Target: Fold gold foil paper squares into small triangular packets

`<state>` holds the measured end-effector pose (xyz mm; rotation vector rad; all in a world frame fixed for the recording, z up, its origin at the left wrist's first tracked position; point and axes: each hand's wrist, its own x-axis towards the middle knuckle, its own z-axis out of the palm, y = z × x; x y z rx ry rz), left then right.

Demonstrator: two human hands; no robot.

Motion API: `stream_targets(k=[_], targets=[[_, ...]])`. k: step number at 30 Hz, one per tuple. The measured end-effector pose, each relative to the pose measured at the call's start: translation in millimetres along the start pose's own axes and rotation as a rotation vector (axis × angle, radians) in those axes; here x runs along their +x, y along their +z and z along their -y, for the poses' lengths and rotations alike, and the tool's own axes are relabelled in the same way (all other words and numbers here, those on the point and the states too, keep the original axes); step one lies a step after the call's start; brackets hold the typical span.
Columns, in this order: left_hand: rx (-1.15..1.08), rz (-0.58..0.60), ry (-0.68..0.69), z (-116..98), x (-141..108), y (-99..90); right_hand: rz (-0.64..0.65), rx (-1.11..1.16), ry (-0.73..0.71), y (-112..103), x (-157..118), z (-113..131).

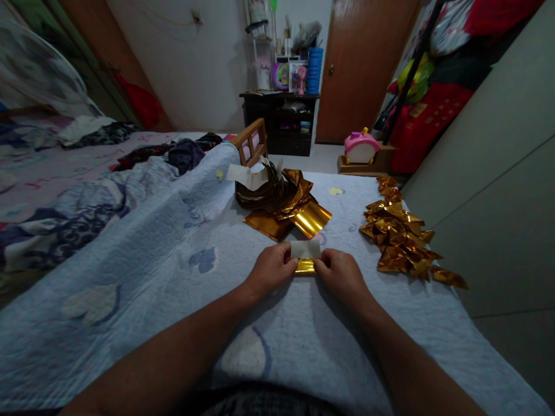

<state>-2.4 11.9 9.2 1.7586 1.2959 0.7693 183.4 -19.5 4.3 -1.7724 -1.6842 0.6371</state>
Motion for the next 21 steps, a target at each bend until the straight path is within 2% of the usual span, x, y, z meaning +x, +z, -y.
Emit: stream_targets(k=[5, 9, 15, 19, 21], targets=[[0.451, 0.025, 0.07, -5, -1, 2.1, 0.028, -0.286, 0.041, 1, -1, 10], [0.65, 0.02, 0.053, -2, -3, 5.9, 0.09, -0.407, 0.079, -2, -1, 17], [0.618, -0.094, -0.009, 0, -6, 10.8, 0.12, -0.507, 0.091, -2, -2, 20], [0.621, -0.143, 0.078, 0, -7, 10.4, 0.108, -0.514, 0.122, -2, -3, 22], [0.618, -0.091, 0.154, 0, -6, 8.9, 0.087, -0.491, 0.13, -2, -4, 21]])
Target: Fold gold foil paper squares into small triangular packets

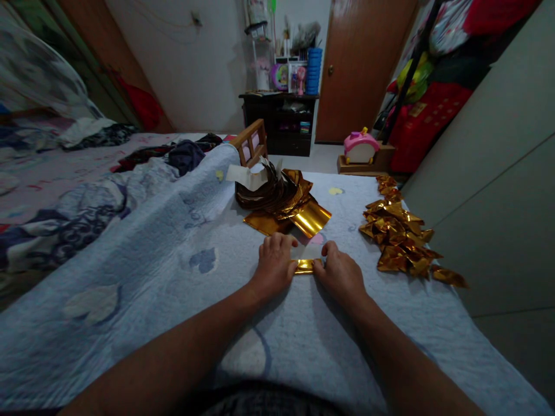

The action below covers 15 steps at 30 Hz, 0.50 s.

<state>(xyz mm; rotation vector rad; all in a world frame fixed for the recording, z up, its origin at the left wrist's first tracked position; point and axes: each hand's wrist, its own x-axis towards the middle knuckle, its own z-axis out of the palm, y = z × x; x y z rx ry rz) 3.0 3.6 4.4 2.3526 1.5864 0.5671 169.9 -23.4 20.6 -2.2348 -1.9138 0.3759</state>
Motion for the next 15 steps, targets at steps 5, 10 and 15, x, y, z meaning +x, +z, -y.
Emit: stream_targets(k=[5, 10, 15], targets=[[-0.163, 0.217, 0.21, 6, 6, 0.6, -0.027, 0.025, -0.129, 6, 2, -4], [-0.184, 0.252, 0.227, 8, 8, -1.9, -0.061, 0.006, -0.404, 17, 8, -10], [-0.13, 0.331, 0.255, 8, 10, -9.0, -0.078, -0.007, -0.467, 22, 10, -12]])
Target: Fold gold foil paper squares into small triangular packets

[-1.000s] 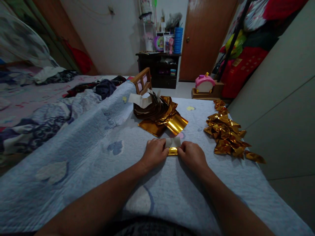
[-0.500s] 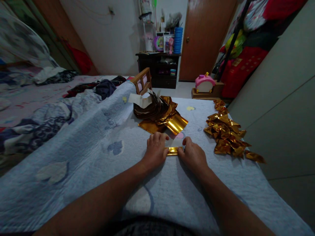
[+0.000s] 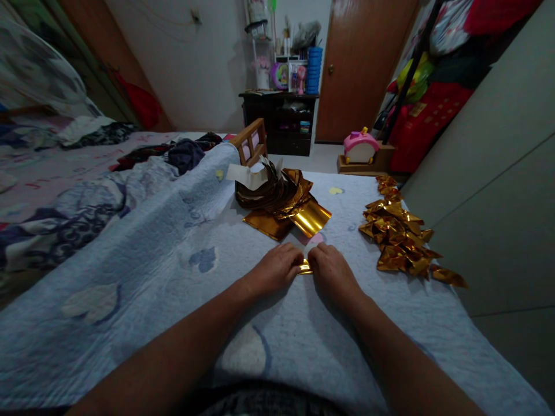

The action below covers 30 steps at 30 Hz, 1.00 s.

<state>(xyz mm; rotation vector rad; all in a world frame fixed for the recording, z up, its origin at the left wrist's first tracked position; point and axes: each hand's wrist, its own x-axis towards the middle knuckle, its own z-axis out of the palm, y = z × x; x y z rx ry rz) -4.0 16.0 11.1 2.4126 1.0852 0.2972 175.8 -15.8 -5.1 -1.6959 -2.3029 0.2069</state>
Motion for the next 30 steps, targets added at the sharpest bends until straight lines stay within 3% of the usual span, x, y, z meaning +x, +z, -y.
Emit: stream_targets(k=[7, 13, 17, 22, 30], targets=[[0.055, 0.099, -0.062, 3, -3, -9.1, -0.011, -0.087, 0.077, -8, -4, 17], [0.011, 0.18, -0.014, 11, -2, -16.8, -0.003, -0.129, 0.136, -8, -5, 27], [-0.012, 0.174, 0.026, 17, -1, -15.9, 0.02, -0.122, 0.155, -11, -4, 29], [-0.033, 0.124, 0.058, 18, -2, -15.3, 0.036, -0.091, 0.186, -15, -5, 23], [-0.036, 0.12, 0.038, 15, -2, -17.2, -0.054, -0.039, 0.179, -8, -11, -4]])
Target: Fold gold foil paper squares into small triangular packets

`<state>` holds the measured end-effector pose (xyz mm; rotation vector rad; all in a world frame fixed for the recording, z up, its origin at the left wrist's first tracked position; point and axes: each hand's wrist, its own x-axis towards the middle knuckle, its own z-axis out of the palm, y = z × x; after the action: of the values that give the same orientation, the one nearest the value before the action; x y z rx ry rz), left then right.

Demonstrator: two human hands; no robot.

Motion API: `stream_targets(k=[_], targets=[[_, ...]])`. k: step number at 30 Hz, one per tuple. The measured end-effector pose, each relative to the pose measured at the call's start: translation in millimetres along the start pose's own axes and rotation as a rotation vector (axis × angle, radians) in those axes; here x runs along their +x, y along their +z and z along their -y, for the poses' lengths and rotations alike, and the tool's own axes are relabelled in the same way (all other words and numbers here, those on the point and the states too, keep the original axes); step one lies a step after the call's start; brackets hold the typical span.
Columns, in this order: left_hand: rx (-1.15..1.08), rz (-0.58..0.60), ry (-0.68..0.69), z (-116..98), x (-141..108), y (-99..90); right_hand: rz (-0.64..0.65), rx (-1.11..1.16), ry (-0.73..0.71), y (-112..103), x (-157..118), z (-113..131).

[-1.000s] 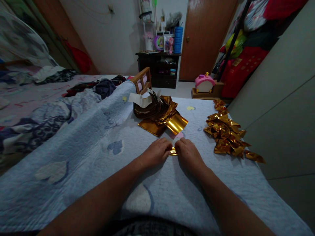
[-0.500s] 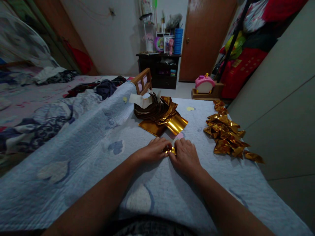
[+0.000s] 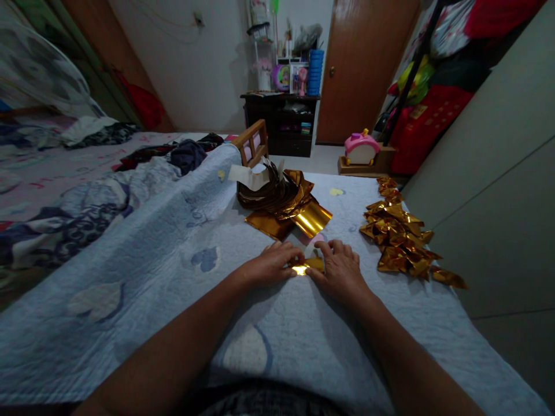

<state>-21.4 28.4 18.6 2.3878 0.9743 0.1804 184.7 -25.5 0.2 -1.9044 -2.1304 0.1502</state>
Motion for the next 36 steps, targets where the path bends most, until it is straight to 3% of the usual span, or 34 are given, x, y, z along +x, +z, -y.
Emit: stream_targets(k=[15, 19, 24, 28, 36], targets=[[0.024, 0.039, -0.011, -1, -2, -1.5, 0.118, 0.036, -0.012, -14, 6, -38], [0.022, 0.055, -0.007, -4, -4, -4.1, 0.098, 0.149, -0.052, -22, 7, -34], [0.037, 0.019, -0.004, -2, -5, 0.7, 0.077, 0.286, -0.252, -22, 5, -21], [0.048, -0.03, 0.022, 0, -4, 5.2, 0.165, 0.261, -0.329, -16, 3, -14], [0.061, -0.104, 0.034, -7, -3, 7.7, 0.112, 0.213, -0.374, -15, 6, -9]])
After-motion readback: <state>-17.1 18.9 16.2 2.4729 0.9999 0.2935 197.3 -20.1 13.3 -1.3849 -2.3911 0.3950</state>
